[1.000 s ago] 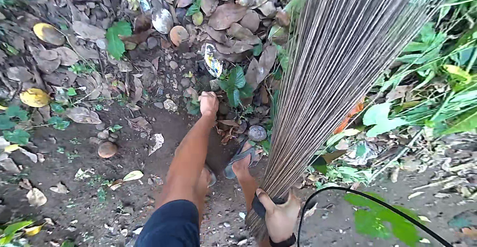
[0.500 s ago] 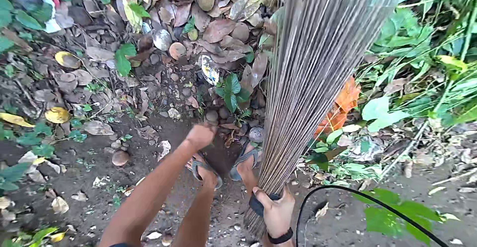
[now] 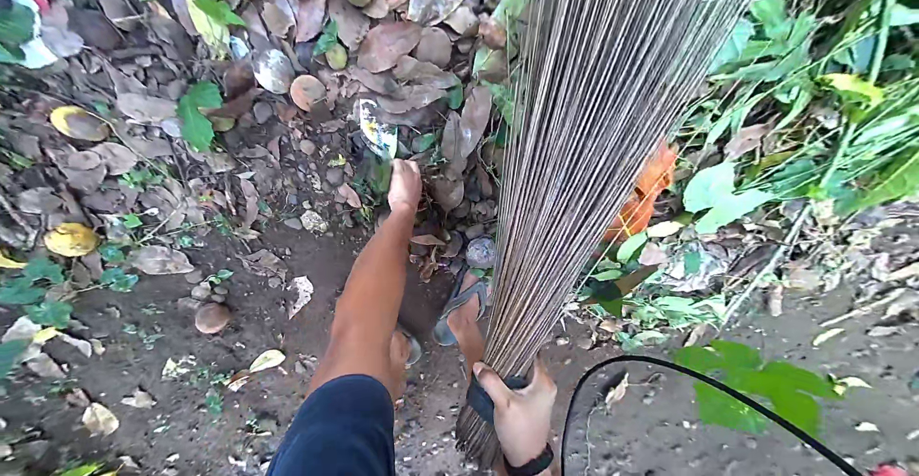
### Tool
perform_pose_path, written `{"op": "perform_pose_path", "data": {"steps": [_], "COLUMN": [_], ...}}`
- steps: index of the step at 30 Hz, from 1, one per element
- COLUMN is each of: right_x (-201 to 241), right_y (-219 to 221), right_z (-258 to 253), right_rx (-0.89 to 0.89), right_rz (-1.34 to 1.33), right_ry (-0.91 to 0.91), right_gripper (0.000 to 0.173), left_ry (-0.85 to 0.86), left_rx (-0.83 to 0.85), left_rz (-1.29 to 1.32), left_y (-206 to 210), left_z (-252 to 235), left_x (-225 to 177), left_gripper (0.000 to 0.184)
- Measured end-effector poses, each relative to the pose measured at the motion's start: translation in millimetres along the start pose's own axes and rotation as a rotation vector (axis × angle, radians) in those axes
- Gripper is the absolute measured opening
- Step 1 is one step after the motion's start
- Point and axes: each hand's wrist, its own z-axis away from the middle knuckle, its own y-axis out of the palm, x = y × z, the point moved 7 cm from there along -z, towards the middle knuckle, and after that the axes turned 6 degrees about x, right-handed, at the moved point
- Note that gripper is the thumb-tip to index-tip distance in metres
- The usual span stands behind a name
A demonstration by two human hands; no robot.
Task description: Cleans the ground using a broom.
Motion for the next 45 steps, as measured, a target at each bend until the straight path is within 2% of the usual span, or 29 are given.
{"op": "perform_pose_path", "data": {"steps": [4, 10, 13, 15, 17, 19, 20, 21, 23, 25, 27, 28, 30, 32, 34, 37, 40, 45], "right_x": [1.9, -1.8, -0.3, 2.4, 3.8, 4.7, 4.5, 4.1, 3.7, 3.0, 1.2, 0.3, -1.4, -3.0, -3.5, -0.5, 1.1, 2.7], "right_y": [-0.4, 4.0, 4.4, 4.0, 1.8, 1.2, 1.1, 0.6, -1.1, -0.9, -0.4, -0.8, -0.9, -0.2, 1.3, 1.7, 2.6, 2.1], "right_z": [0.2, 1.0, 0.5, -0.9, 0.1, -2.0, -2.8, -2.9, -3.1, -3.6, -4.3, -4.2, -4.5, -4.6, -3.5, -4.2, -4.6, -5.9], "right_rx": [-0.005, 0.019, 0.045, 0.042, 0.042, 0.038, 0.037, 0.034, 0.026, 0.027, 0.029, 0.031, 0.022, 0.011, 0.014, 0.032, 0.039, 0.036], "right_rz": [0.022, 0.014, 0.018, 0.0, -0.014, -0.035, -0.048, -0.058, -0.06, -0.058, -0.056, -0.055, -0.048, -0.034, -0.029, -0.028, -0.033, -0.028], "right_ry": [-0.022, -0.012, 0.003, 0.004, 0.014, 0.014, 0.014, 0.014, 0.013, 0.019, 0.023, 0.027, 0.027, 0.02, 0.018, 0.015, 0.017, 0.023], "right_gripper": [0.065, 0.059, 0.059, 0.057, 0.056, 0.052, 0.051, 0.051, 0.051, 0.055, 0.059, 0.06, 0.062, 0.061, 0.059, 0.062, 0.061, 0.058], "left_ry": [-0.143, 0.038, 0.1, 0.058, -0.036, -0.145, -0.189, -0.222, -0.205, -0.073, 0.073, 0.096, 0.046, -0.07, -0.16, -0.155, -0.146, -0.267], "left_rx": [0.163, 0.291, 0.298, 0.109, -0.227, -0.566, -0.665, -0.723, -0.746, -0.622, -0.315, -0.114, 0.213, 0.362, 0.397, 0.428, 0.458, 0.395], "left_rz": [0.266, 0.141, 0.198, 0.341, 0.509, 0.606, 0.605, 0.531, 0.335, 0.279, 0.325, 0.362, 0.403, 0.394, 0.399, 0.403, 0.339, 0.339], "left_y": [-3.7, 1.4, 3.7, -32.1, -111.6, -194.6, -222.7, -242.3, -249.0, -213.3, -132.4, -87.9, -19.7, 22.2, 45.6, 47.3, 58.4, 76.2], "left_z": [-1.1, 29.9, 65.3, 76.3, 94.9, 103.3, 101.8, 102.0, 111.5, 118.3, 99.0, 82.9, 58.3, 45.1, 40.3, 44.6, 39.2, 29.5], "left_x": [10.3, 21.8, 54.1, 98.2, 143.2, 183.3, 195.6, 196.8, 159.8, 89.0, 23.9, 1.0, -26.3, -37.5, -38.9, -36.6, -23.0, -18.9], "left_gripper": [0.034, 0.029, 0.029, 0.031, 0.042, 0.08, 0.098, 0.103, 0.08, 0.061, 0.045, 0.049, 0.053, 0.046, 0.037, 0.032, 0.038, 0.044]}}
